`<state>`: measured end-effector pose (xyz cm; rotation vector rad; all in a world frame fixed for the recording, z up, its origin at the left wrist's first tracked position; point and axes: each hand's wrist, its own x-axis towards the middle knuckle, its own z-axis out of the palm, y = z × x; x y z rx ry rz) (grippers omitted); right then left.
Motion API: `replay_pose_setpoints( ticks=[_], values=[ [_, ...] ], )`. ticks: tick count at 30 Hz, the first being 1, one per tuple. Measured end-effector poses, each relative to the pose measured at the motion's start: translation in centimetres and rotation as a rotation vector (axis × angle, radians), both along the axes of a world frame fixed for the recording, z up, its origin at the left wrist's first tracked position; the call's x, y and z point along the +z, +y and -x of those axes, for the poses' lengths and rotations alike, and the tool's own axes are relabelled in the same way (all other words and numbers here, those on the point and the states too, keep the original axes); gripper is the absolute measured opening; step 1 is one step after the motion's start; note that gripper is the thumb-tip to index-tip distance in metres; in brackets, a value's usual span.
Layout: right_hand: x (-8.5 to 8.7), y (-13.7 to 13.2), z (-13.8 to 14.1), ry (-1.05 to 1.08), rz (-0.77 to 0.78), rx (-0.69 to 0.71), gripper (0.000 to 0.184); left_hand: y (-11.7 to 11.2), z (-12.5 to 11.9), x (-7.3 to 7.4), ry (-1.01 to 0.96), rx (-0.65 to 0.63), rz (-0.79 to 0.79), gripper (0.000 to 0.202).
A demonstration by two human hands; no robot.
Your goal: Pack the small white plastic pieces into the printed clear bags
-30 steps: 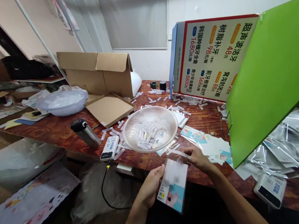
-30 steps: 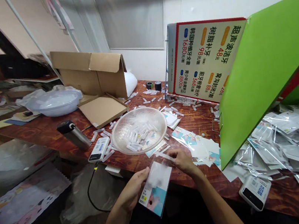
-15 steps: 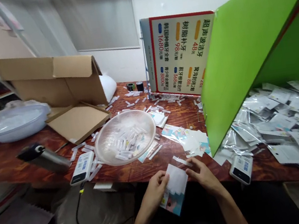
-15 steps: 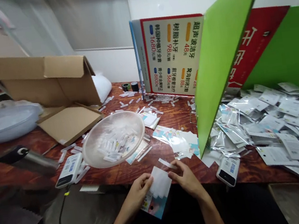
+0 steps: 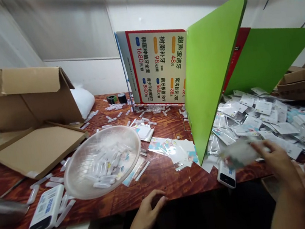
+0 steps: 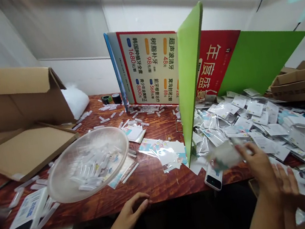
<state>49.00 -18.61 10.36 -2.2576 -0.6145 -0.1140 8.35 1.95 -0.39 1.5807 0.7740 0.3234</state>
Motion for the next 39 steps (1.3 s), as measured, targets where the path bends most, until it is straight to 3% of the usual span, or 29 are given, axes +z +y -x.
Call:
replay_pose_setpoints(
  ticks=[2, 4, 5, 7, 8, 9, 12, 15, 19, 24, 28, 30, 33, 34, 36, 39],
  values=[
    [0.2, 0.4, -1.2, -0.085, 0.030, -0.255, 0.046, 0.3, 0.4, 0.3, 0.037, 0.042, -0.066, 0.039],
    [-1.0, 1.4, -0.1, -0.033, 0.105, -0.280, 0.045, 0.3, 0.8, 0.2, 0.054, 0.093, -0.079, 0.039],
    [-2.1, 2.3, 1.3, 0.040, 0.141, -0.156, 0.046, 0.1, 1.0, 0.0, 0.050, 0.115, -0.067, 0.039],
    [-5.1, 4.7, 5.2, 0.180, 0.172, 0.252, 0.050, -0.2, 1.1, -0.7, 0.019, 0.139, -0.015, 0.041],
    [-6.7, 6.3, 7.4, 0.161, 0.189, 0.431, 0.049, -0.4, 1.2, -1.0, 0.002, 0.140, 0.012, 0.043],
    [-8.2, 7.9, 9.6, 0.071, 0.213, 0.509, 0.048, -0.6, 1.1, -1.3, -0.009, 0.140, 0.033, 0.044],
    [-11.8, 12.4, 15.0, -0.095, 0.243, 0.433, 0.037, -0.9, 0.8, -1.2, 0.004, 0.122, 0.039, 0.045],
    [-13.7, 15.4, 17.4, -0.109, 0.268, 0.316, 0.043, -0.7, 0.5, -0.5, 0.009, 0.119, 0.007, 0.041],
    [-15.3, 17.3, 17.4, -0.167, 0.316, 0.080, 0.042, 0.1, 0.2, -1.0, -0.025, 0.168, -0.025, 0.040],
    [-17.0, 16.7, 16.4, -0.165, 0.158, 0.174, 0.024, 0.7, -0.5, -2.3, -0.026, 0.184, -0.019, 0.039],
    [-16.1, 15.0, 16.6, -0.155, -0.056, 0.307, 0.024, 1.4, -1.4, -1.5, -0.032, 0.307, -0.277, 0.031],
    [-14.3, 14.4, 17.0, -0.097, -0.103, 0.536, 0.025, 2.2, -1.8, -0.7, -0.089, 0.342, -0.450, 0.045],
    [-10.5, 14.5, 17.7, 0.003, -0.034, 0.960, 0.030, 3.8, -2.3, 0.3, -0.153, 0.294, -0.596, 0.076],
    [-9.1, 14.9, 17.9, 0.026, 0.001, 1.075, 0.031, 4.3, -2.3, 0.3, -0.158, 0.272, -0.592, 0.079],
    [-6.9, 16.2, 18.0, 0.084, 0.051, 1.224, 0.027, 5.1, -2.2, -0.2, -0.144, 0.226, -0.473, 0.063],
    [-5.2, 20.4, 16.9, 0.166, 0.052, 1.248, 0.021, 5.7, -1.8, -2.2, -0.131, 0.232, -0.167, 0.039]
  ],
)
